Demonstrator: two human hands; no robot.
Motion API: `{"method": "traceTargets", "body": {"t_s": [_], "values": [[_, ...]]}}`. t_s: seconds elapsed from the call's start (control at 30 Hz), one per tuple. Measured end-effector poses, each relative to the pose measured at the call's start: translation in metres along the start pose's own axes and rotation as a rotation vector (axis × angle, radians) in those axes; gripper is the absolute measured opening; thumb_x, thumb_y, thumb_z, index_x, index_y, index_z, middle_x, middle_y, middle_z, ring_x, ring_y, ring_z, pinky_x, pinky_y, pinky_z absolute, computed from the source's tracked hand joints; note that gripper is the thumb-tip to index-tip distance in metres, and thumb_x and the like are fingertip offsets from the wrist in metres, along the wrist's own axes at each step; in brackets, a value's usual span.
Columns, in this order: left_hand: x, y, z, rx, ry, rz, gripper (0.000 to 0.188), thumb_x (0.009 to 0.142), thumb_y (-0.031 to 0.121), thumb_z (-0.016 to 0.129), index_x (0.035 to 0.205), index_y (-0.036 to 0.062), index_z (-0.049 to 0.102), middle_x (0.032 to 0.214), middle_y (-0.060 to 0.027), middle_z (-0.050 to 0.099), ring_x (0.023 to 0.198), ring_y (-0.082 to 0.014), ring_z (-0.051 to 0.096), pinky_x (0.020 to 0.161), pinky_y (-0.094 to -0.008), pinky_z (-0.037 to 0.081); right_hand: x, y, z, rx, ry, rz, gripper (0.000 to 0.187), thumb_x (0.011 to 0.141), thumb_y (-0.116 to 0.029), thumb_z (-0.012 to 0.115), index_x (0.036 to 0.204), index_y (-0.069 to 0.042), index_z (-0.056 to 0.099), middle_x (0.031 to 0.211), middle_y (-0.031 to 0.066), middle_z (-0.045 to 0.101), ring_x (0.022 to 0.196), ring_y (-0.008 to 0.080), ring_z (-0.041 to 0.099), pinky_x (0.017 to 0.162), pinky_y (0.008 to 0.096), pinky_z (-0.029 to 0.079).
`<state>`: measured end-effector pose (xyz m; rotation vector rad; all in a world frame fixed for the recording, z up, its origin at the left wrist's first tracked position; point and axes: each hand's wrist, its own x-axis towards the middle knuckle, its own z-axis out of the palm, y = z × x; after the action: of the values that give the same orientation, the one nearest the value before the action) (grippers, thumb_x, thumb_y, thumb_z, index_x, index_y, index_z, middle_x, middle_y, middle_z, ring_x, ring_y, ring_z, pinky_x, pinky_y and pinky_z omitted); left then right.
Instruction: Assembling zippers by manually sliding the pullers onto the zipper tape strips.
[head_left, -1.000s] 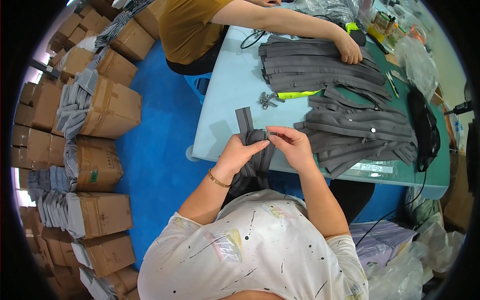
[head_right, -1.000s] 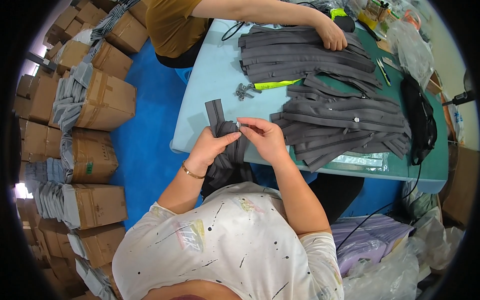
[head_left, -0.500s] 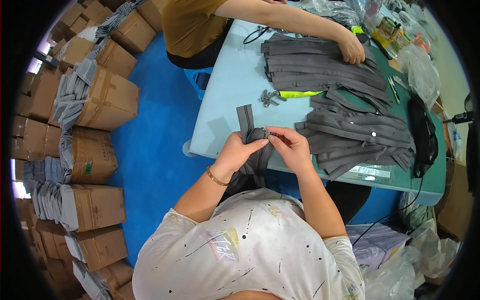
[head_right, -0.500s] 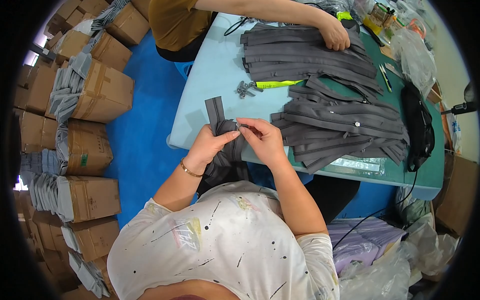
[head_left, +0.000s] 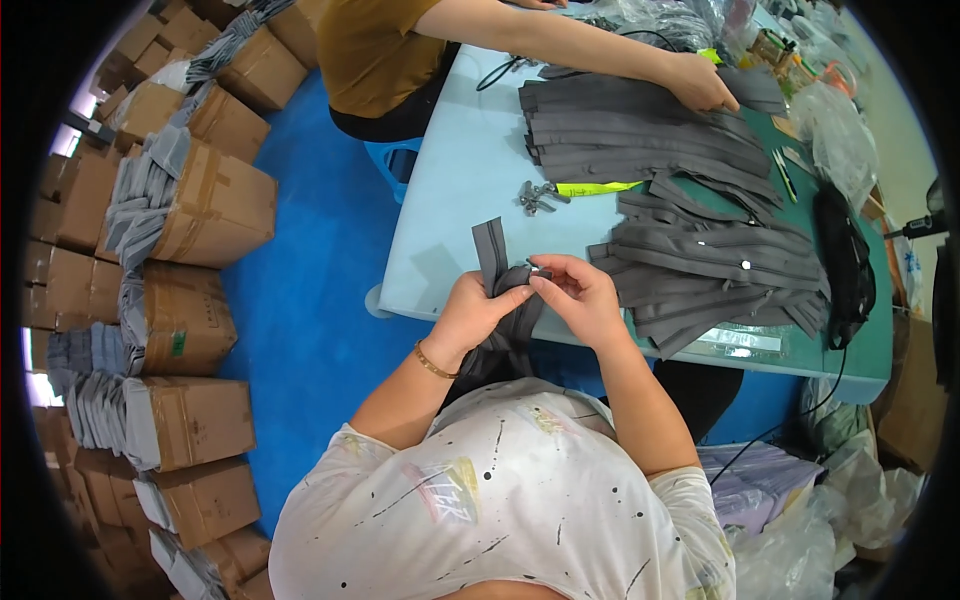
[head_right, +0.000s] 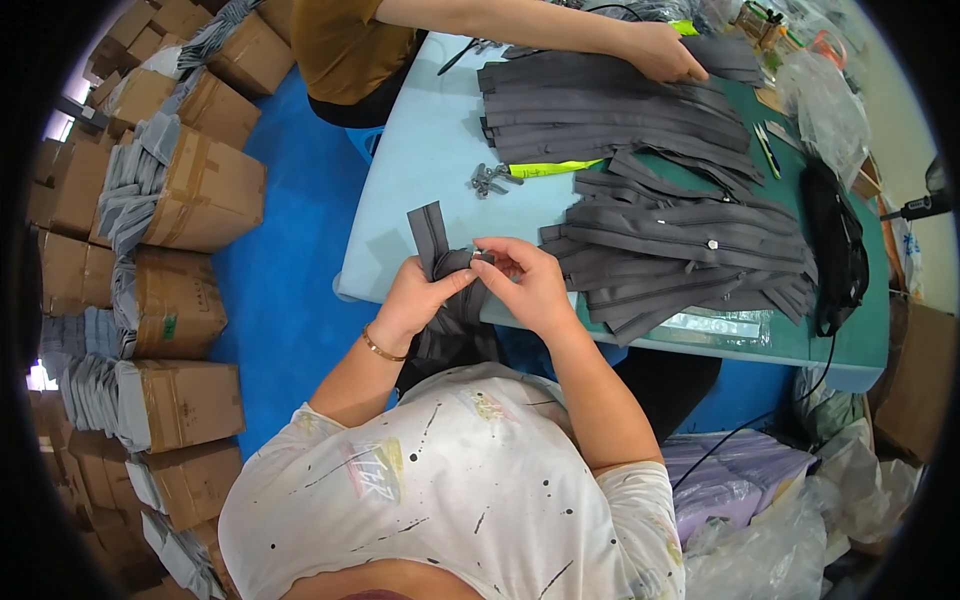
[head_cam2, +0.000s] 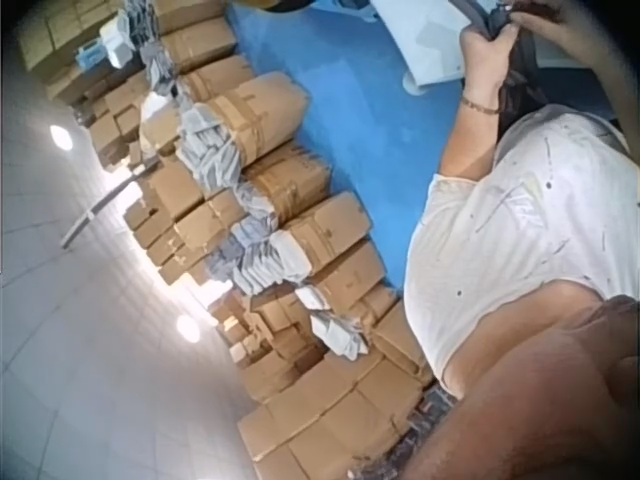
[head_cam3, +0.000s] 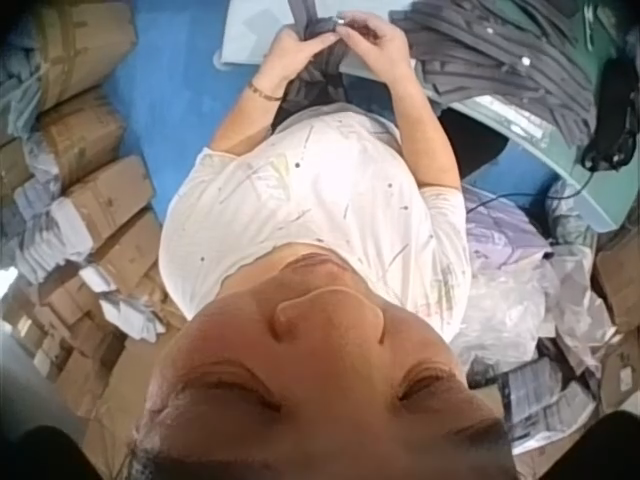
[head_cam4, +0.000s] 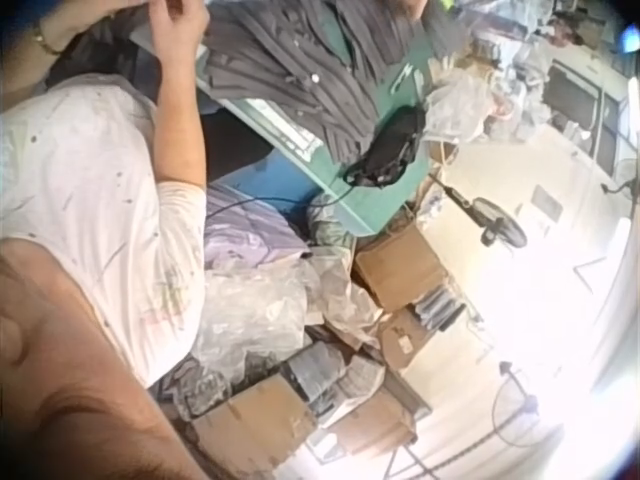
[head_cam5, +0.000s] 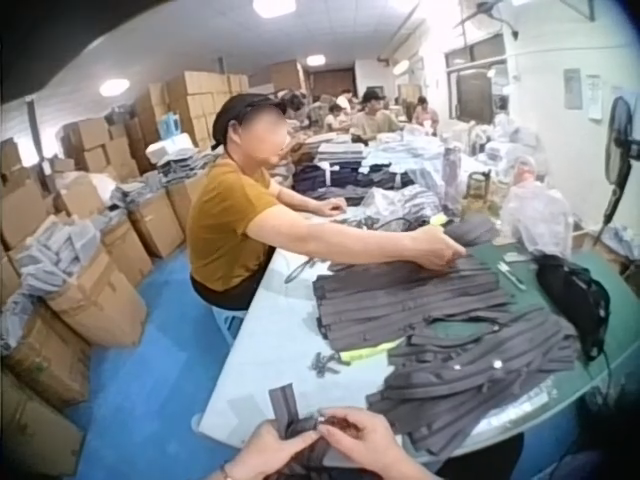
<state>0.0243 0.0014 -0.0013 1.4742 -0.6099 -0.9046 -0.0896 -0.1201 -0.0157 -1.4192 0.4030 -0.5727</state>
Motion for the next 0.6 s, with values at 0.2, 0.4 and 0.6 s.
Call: {"method": "traceTargets", "body": {"t_s": [0.2,0.4,0.6], "values": [[-0.002,-0.004,-0.005,0.059,-0.031,-0.015,0.021,0.081,0.013,0.068,0.094,-0.0024,0.065,0.085,-0.0019,0.065,0.076,-0.0072,0.056,0.066,-0.0233,0.046,0.002,-0.001,-0.002,-0.217,-0.035,-0.09,0.016,0.077,-0.007,0.069,0.092,-0.003,0.067,0.076,0.0016,0.056,0.065,0.0062,0.052,0.06,0.0207,0.044],[-0.005,0.0,-0.005,0.179,-0.002,-0.009,0.021,0.081,0.016,0.068,0.091,-0.0026,0.066,0.079,-0.0026,0.065,0.072,-0.0074,0.055,0.063,-0.0251,0.046,0.005,0.006,-0.004,-0.165,-0.102,0.046,0.016,0.076,-0.007,0.071,0.09,-0.002,0.066,0.076,0.0003,0.055,0.063,0.0051,0.049,0.059,0.02,0.042],[-0.005,0.008,0.002,0.222,-0.063,0.024,0.023,0.081,0.018,0.067,0.092,-0.0023,0.065,0.08,-0.0035,0.066,0.073,-0.0082,0.055,0.065,-0.0262,0.046,0.002,0.007,-0.007,-0.046,-0.005,-0.023,0.019,0.075,-0.009,0.072,0.092,-0.002,0.066,0.075,0.0003,0.053,0.062,0.0048,0.047,0.058,0.0206,0.042]]}}
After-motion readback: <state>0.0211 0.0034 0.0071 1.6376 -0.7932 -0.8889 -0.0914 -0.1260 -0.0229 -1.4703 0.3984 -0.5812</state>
